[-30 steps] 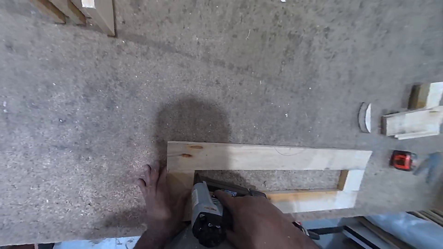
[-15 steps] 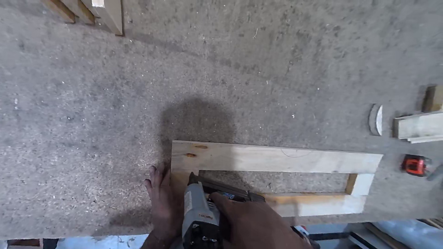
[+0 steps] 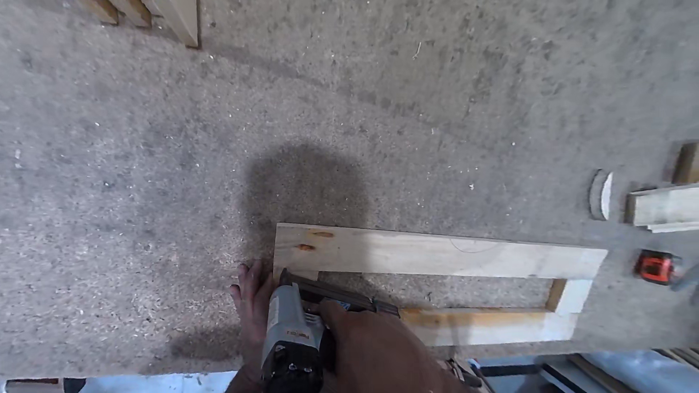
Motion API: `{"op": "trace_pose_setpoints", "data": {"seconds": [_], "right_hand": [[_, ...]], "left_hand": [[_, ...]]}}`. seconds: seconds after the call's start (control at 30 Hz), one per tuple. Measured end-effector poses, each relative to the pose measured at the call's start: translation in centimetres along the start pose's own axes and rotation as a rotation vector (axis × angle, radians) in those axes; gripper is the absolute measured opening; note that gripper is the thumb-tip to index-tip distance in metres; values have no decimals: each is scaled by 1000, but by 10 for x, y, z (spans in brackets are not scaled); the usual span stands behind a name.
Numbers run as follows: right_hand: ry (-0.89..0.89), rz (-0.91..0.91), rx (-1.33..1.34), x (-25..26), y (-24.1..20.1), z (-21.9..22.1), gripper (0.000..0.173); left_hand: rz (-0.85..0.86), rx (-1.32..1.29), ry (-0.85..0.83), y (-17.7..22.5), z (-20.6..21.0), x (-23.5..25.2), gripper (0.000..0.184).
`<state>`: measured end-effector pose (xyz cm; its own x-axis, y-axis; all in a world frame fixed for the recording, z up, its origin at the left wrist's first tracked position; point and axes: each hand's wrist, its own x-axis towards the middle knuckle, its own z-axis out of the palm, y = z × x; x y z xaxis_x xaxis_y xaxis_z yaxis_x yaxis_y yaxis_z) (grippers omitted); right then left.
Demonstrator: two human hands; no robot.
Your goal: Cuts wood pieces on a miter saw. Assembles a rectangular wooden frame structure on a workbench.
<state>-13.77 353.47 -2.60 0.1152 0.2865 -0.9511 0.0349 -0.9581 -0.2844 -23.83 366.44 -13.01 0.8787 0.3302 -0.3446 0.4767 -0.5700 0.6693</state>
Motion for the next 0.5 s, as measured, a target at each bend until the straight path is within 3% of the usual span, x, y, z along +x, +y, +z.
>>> {"op": "trace_pose_setpoints", "data": {"seconds": [0.1, 0.23, 0.5], "right_hand": [[-43, 54, 33, -1, -3, -2, 62], [-62, 108, 46, -6, 2, -1, 57], [-32, 120, 67, -12, 23, 3, 63]], "left_hand": [[-113, -3, -83, 4, -3, 4, 34], [90, -26, 86, -38, 25, -10, 27], [241, 67, 158, -52, 32, -26, 36]]}}
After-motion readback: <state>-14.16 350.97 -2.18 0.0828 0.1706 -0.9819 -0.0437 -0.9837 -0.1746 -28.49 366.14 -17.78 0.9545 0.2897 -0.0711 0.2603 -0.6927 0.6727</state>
